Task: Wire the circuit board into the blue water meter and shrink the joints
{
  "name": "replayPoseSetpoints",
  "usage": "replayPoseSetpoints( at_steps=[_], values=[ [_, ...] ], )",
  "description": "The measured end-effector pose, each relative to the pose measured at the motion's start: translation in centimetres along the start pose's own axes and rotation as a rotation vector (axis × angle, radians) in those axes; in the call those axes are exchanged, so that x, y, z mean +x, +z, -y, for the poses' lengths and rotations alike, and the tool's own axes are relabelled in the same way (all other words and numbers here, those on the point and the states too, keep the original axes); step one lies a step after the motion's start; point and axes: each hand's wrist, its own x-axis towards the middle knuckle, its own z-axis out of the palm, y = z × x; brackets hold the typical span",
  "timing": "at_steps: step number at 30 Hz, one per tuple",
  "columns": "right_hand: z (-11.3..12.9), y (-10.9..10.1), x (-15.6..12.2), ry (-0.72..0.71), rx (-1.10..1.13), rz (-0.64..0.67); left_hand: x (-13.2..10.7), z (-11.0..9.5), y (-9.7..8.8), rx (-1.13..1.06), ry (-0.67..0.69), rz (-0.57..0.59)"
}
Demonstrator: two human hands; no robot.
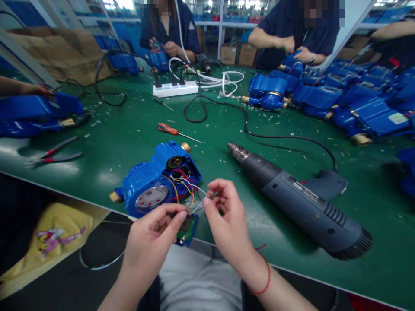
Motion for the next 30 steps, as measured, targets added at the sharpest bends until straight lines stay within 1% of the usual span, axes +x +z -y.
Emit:
replayPoseSetpoints(
  at_steps=[1,3,4,5,7,10,15,17,20,23,27,30],
  values=[
    [0.1,-0.1,-0.4,-0.118,-0.075,-0.024,0.1,0.0,0.0,-0.016,-0.014,0.007],
    [0.3,-0.2,-1.0,-0.314,-0.208,-0.020,0.2,-0.2,-0.1,-0.043,-0.035,0.019],
    [0.5,-0.2,-1.2,-0.370,-0.261,0.003,0.3,-0.3,-0.1,-0.054,-0.042,0.022],
    [0.6,-0.2,-1.3,-0.389,-0.297,0.033,0.3,-0.4,-0.2,-0.063,-0.049,0.028],
    [0.8,0.0,-1.3,-0.340,-0.313,0.092,0.4,-0.6,-0.3,-0.084,-0.063,0.041],
    [0.7,0.3,-0.7,-0.214,-0.250,0.151,0.5,-0.7,-0.3,-0.103,-0.080,0.063],
    [0.0,0.3,0.5,-0.012,-0.151,0.112,0.8,-0.7,-0.3,-0.110,-0.145,0.092],
    [-0.3,0.1,0.8,0.078,-0.100,0.122,0.9,-0.8,-0.2,-0.152,-0.171,0.088],
    [-0.4,-0.2,1.0,0.173,-0.025,0.147,1.0,-0.9,-0.2,-0.217,-0.190,0.065],
    [-0.5,-0.3,1.1,0.225,0.010,0.164,1.0,-0.9,-0.3,-0.230,-0.193,0.062],
    [-0.3,-0.6,1.1,0.248,0.026,0.168,1.1,-0.7,-0.2,-0.207,-0.176,0.070],
    [0.0,-0.8,1.1,0.245,0.057,0.215,1.0,-0.6,-0.1,-0.120,-0.110,0.098]
  ],
)
